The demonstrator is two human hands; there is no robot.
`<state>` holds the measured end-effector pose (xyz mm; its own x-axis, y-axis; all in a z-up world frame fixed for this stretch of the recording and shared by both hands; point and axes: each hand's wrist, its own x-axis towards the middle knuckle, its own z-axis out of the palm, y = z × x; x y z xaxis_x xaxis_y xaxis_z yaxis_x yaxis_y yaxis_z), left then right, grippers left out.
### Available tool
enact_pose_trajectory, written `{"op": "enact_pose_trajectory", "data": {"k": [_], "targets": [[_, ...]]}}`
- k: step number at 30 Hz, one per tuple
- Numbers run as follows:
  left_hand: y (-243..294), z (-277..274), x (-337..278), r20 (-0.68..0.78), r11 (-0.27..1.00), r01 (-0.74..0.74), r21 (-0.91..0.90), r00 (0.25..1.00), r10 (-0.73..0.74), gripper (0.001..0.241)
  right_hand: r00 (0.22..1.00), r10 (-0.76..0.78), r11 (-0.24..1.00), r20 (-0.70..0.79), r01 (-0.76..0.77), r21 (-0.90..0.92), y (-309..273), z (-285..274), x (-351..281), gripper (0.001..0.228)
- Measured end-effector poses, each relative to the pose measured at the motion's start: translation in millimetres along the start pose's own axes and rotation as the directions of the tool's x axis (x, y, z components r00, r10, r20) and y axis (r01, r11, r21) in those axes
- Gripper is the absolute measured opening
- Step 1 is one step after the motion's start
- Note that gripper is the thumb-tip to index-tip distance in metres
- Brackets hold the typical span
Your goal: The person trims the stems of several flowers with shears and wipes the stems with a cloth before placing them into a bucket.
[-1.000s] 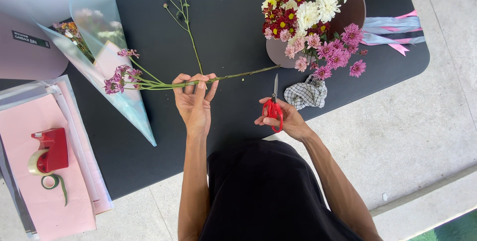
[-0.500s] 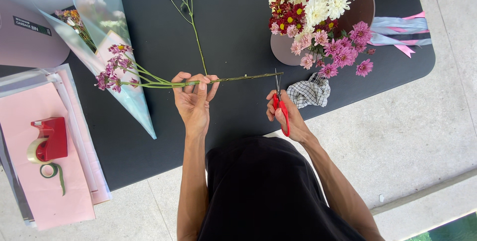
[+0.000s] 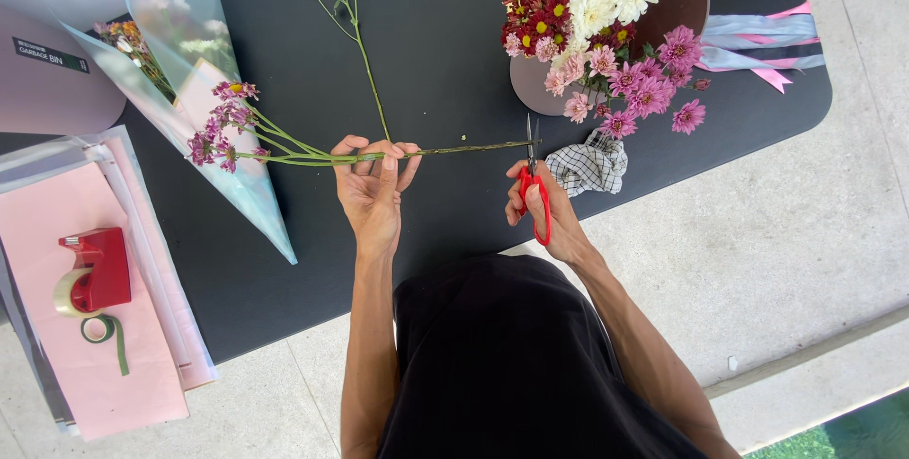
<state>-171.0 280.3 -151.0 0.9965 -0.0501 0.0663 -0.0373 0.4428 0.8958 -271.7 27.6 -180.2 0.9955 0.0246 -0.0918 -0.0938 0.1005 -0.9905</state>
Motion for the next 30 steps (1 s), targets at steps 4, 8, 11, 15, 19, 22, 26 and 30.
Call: {"op": "enact_pose_trajectory", "data": {"k": [4, 8, 11, 15, 19, 22, 26, 30], "targets": [[-4.5, 3.0, 0.6, 0.006, 1.000, 0.019, -0.010, 1.000, -0.019, 0.042, 0.999, 0.024, 1.000, -0.023, -0.024, 0.003, 2.8, -2.0, -3.9, 0.068], [-10.1, 6.1, 2.6, 0.011, 0.999, 0.035, -0.018, 0.999, -0.035, 0.042, 0.999, 0.040, 0.998, -0.036, -0.039, 0.044, 0.5, -3.6, -7.7, 0.072], [-9.5, 9.7, 4.8, 0.017, 0.999, 0.049, 0.001, 0.999, -0.049, 0.041, 0.998, 0.045, 0.997, -0.049, -0.042, 0.058, 3.7, -6.3, -7.2, 0.071], [-11.8, 10.9, 6.3, 0.021, 0.999, 0.052, -0.005, 0.998, -0.051, 0.041, 0.996, 0.063, 0.997, -0.061, -0.061, 0.038, 3.2, -7.4, -7.3, 0.071], [-10.6, 9.4, 7.9, 0.034, 0.999, 0.049, 0.007, 0.998, -0.049, 0.042, 0.995, 0.066, 0.998, -0.069, -0.065, 0.021, 8.3, -10.7, -6.7, 0.069], [-11.9, 8.6, 9.1, 0.037, 0.999, 0.043, 0.008, 0.998, -0.043, 0.042, 0.995, 0.065, 0.998, -0.078, -0.063, 0.020, 8.1, -12.0, -6.0, 0.067], [-11.6, 9.1, 8.9, 0.038, 0.999, 0.039, 0.007, 0.998, -0.039, 0.042, 0.990, 0.074, 0.997, -0.116, -0.073, 0.013, 4.3, -10.3, -5.3, 0.061], [-12.5, 5.2, 9.6, 0.041, 0.999, 0.042, 0.020, 0.998, -0.042, 0.041, 0.988, 0.080, 0.996, -0.130, -0.082, -0.018, -3.5, -11.0, -5.3, 0.058]]}}
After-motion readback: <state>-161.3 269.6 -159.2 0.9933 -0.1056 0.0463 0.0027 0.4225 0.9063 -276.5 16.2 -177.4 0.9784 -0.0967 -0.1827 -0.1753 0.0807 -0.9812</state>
